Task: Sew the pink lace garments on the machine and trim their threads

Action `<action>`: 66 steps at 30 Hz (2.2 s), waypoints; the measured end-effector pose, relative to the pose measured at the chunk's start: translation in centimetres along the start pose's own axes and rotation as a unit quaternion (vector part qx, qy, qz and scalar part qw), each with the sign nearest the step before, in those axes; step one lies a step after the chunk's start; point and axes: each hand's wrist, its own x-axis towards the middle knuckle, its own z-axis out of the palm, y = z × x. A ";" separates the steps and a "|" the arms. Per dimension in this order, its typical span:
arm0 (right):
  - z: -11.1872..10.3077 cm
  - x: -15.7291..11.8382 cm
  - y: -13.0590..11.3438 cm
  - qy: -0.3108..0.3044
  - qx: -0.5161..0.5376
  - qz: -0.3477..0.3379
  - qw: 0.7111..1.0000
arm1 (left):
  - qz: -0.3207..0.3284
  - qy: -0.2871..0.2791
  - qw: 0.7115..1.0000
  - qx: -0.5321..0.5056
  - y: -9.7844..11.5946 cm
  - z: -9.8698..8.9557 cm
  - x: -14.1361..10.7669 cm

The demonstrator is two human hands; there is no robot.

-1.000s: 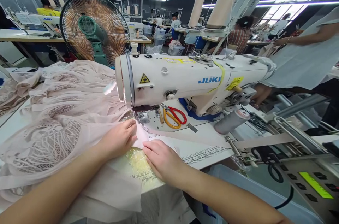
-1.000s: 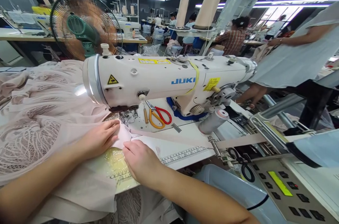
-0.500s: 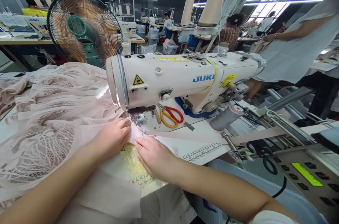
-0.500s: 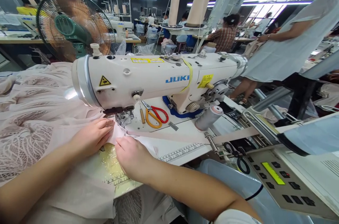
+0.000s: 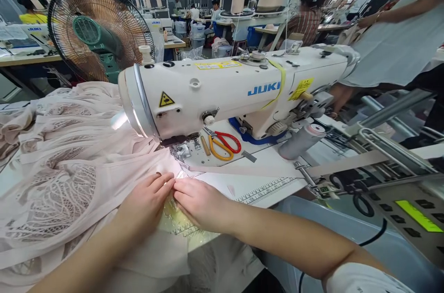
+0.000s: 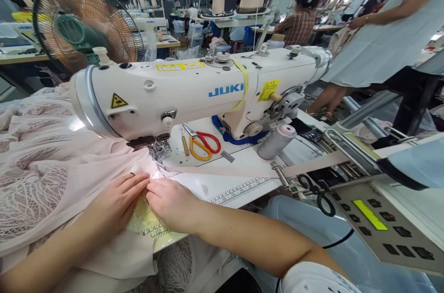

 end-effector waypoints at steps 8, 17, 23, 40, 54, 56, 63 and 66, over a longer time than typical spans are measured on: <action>-0.1 -0.2 0.2 0.010 0.016 -0.004 1.000 | -0.005 0.002 1.000 -0.010 -0.9 0.5 0.2; 0.0 -0.3 0.4 0.022 0.029 -0.005 0.999 | -0.005 -0.003 1.000 -0.009 -1.3 0.4 0.4; -0.2 -0.2 0.3 0.027 0.033 -0.005 0.999 | -0.008 -0.009 0.999 -0.029 -1.6 0.4 0.5; -0.4 -0.1 0.2 -0.003 0.053 0.006 0.999 | -0.063 -0.032 0.994 -0.083 -5.3 1.2 1.4; 3.6 -0.7 -8.9 -0.012 0.013 -0.045 0.999 | -0.087 -0.008 0.996 0.011 -6.7 1.4 0.8; 4.8 -0.9 -9.9 -0.016 -0.036 -0.023 0.999 | -0.089 -0.006 0.995 0.032 -6.5 0.6 -0.3; 0.1 -1.4 -7.6 -0.121 -0.049 -0.023 0.991 | -0.175 -0.045 0.958 0.221 -2.5 -2.7 -10.2; -1.3 -1.5 -6.7 -0.120 -0.067 0.006 0.990 | -0.194 -0.058 0.956 0.213 -0.6 -3.1 -14.2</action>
